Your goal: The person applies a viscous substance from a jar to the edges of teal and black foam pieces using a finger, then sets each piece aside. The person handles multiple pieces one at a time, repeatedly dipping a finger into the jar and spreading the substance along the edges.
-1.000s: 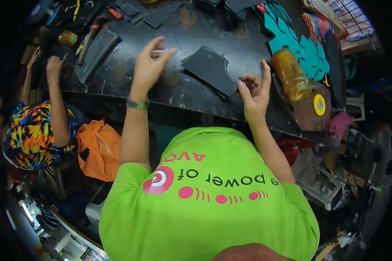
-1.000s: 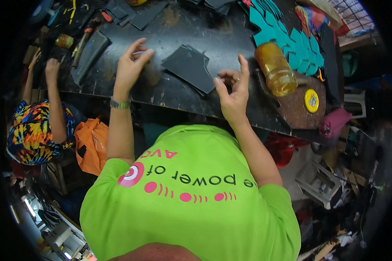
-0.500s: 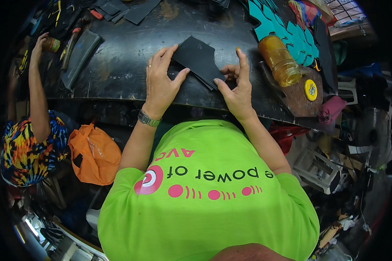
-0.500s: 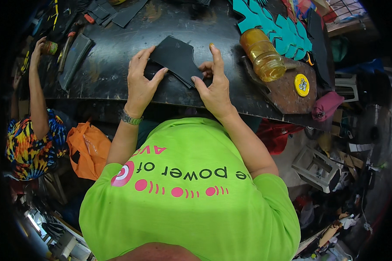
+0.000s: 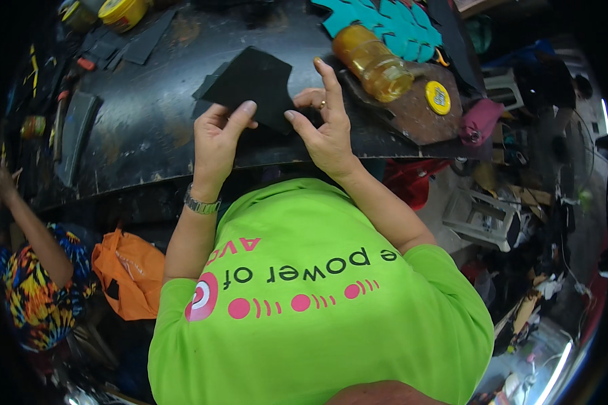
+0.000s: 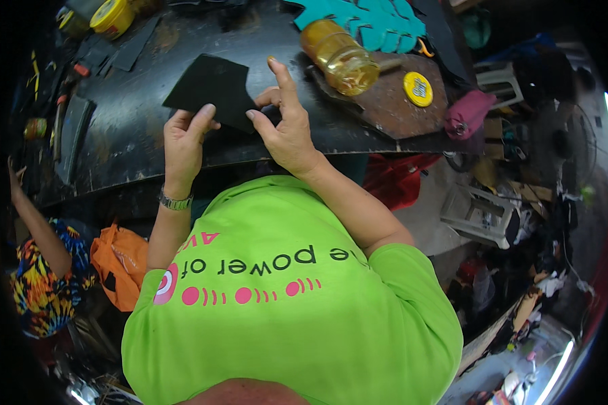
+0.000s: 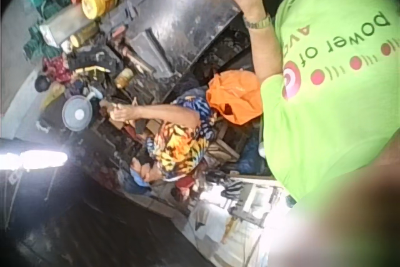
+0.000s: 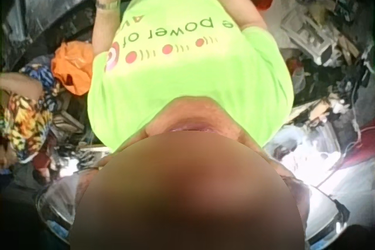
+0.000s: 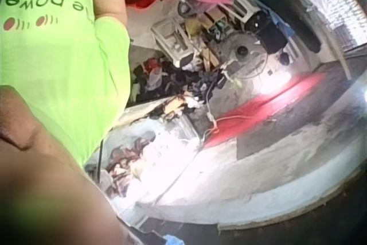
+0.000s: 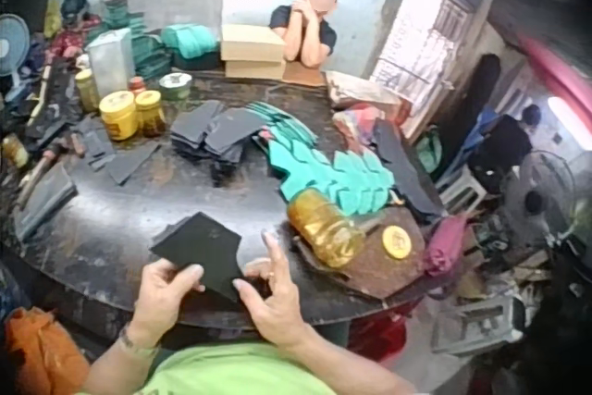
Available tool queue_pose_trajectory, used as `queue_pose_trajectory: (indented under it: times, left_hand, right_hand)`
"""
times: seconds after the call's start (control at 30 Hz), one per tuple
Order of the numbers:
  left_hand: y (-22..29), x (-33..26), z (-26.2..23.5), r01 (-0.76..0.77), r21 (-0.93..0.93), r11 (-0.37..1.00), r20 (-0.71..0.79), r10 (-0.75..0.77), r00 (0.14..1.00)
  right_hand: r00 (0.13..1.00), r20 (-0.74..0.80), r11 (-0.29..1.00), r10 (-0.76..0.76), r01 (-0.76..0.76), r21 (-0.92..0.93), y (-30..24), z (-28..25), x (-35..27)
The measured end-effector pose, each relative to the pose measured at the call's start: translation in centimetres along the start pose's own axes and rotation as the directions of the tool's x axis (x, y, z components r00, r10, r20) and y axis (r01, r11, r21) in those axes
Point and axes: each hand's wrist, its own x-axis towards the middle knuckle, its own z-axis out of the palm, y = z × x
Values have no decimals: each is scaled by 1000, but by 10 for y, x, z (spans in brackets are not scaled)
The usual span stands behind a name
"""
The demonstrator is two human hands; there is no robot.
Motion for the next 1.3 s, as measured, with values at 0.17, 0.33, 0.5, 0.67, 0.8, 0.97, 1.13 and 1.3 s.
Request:
queue_pose_trajectory:
  times: [0.17, 0.33, 0.5, 0.67, 0.8, 0.97, 1.13, 1.3]
  left_hand:
    - [-6, -3, 25, -9, 190, 982, 262, -42, 964]
    - [-5, 2, 32, 173, 58, 983, 264, -182, 947]
    - [-5, -4, 43, 233, -117, 966, 321, -185, 929]
    - [-8, -9, 45, 246, -94, 965, 322, -205, 924]
    - [-20, -14, 43, 340, -182, 923, 230, -296, 927]
    - [-24, -11, 39, 341, -209, 916, 239, -290, 926]
    - [-16, -16, 43, 252, -231, 940, 232, -199, 952]
    - [-9, -12, 39, 326, -187, 927, 275, -269, 923]
  right_hand:
    - [987, 137, 953, -80, 117, -280, -45, -43, 4]
    - [999, 38, 708, 12, 18, -706, -91, -118, -1]
    - [971, -49, 455, 235, -154, -877, -76, -137, -3]
    - [960, 12, 412, 280, -109, -905, -58, -130, -4]
    - [953, 37, 353, 301, -76, -932, -62, -129, -3]
    - [946, 107, 346, 307, -6, -938, -74, -126, -7]
    - [919, 188, 414, 346, 30, -910, -106, -122, -5]
    - [998, 38, 983, -51, 57, -175, -131, -100, -7]
